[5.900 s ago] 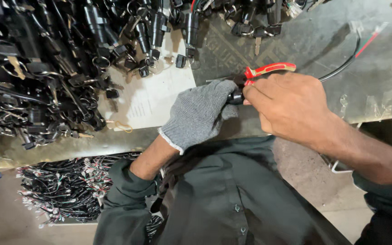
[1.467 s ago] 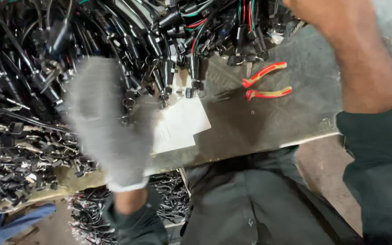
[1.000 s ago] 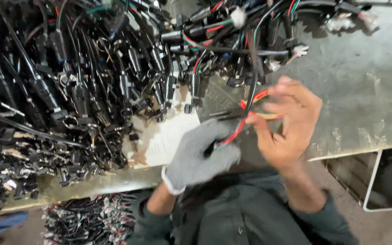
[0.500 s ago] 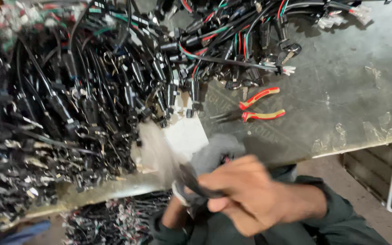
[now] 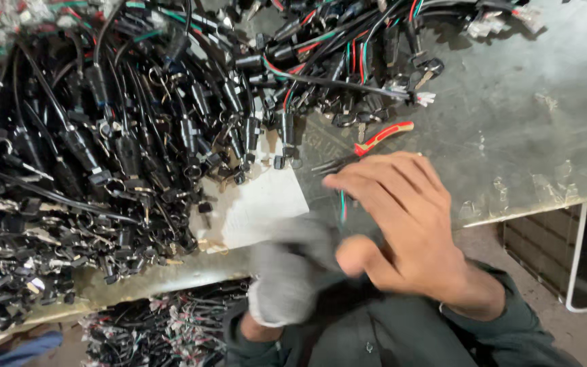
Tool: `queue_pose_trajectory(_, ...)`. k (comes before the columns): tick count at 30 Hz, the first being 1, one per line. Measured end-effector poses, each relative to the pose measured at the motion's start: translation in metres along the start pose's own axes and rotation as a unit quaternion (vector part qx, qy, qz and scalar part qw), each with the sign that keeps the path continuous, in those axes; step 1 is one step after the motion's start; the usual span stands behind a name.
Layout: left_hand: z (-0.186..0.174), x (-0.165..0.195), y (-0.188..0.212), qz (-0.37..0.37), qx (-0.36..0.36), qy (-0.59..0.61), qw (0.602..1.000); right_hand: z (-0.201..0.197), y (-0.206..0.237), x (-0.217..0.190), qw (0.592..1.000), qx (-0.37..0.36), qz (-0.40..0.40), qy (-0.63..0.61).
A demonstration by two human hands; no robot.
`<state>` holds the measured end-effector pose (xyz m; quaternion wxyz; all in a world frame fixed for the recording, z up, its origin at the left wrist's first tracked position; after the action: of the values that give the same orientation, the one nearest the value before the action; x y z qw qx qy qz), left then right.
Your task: The person holds a black cable with a gloved hand and uses red-handled pliers to strip insulation from its ends and twist the exposed colored wires. They work on one cable at a time at a workbench covered with finished wire harnesses, setting completed cables aside and picking up the next one.
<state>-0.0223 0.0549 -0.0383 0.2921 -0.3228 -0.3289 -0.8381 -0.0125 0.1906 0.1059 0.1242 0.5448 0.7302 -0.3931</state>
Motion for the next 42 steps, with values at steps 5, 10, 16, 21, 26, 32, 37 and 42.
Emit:
queue_pose_trajectory(5,0.086,0.004,0.013,0.217,-0.191,-0.452,0.844,-0.016,-0.001,0.012,0.734,-0.076,0.150,-0.658)
queue_pose_trajectory(10,0.102,0.024,0.009,0.260,-0.239,-0.463,0.813,-0.051,0.027,0.032,0.752,-0.049,0.074,-0.653)
queue_pose_trajectory(16,0.035,0.047,-0.018,0.206,-0.102,-0.412,0.882,-0.032,0.028,0.091,0.563,0.236,0.080,-0.788)
queue_pose_trajectory(21,-0.021,0.026,-0.033,0.089,-0.007,0.118,0.989,0.072,0.007,0.066,0.927,-0.054,0.125,-0.350)
queue_pose_trajectory(26,-0.020,0.046,-0.023,0.167,0.030,-0.220,0.961,0.139,0.098,0.112,0.845,-0.153,0.396,-0.326)
queue_pose_trajectory(32,0.004,0.062,-0.015,0.278,-0.021,-0.285,0.917,0.108,0.083,0.106,0.940,-0.065,0.168,-0.290)
queue_pose_trajectory(37,-0.006,0.069,-0.006,0.225,-0.037,-0.395,0.890,0.092,0.063,0.088,0.977,-0.063,0.084,-0.183)
queue_pose_trajectory(42,-0.033,0.029,-0.009,0.104,0.079,-0.111,0.985,0.088,0.063,0.082,0.975,-0.054,0.073,-0.204)
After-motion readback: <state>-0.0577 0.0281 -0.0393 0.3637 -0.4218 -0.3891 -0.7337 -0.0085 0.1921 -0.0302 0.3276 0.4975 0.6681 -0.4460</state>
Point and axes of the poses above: each hand's wrist, its own y-axis away from the middle knuckle, its own z-axis out of the palm, x = y × z, the point moved 9 cm from there along -y, towards the middle knuckle, and after that the axes turned 5 degrees about -x, right-handed, at the moved point
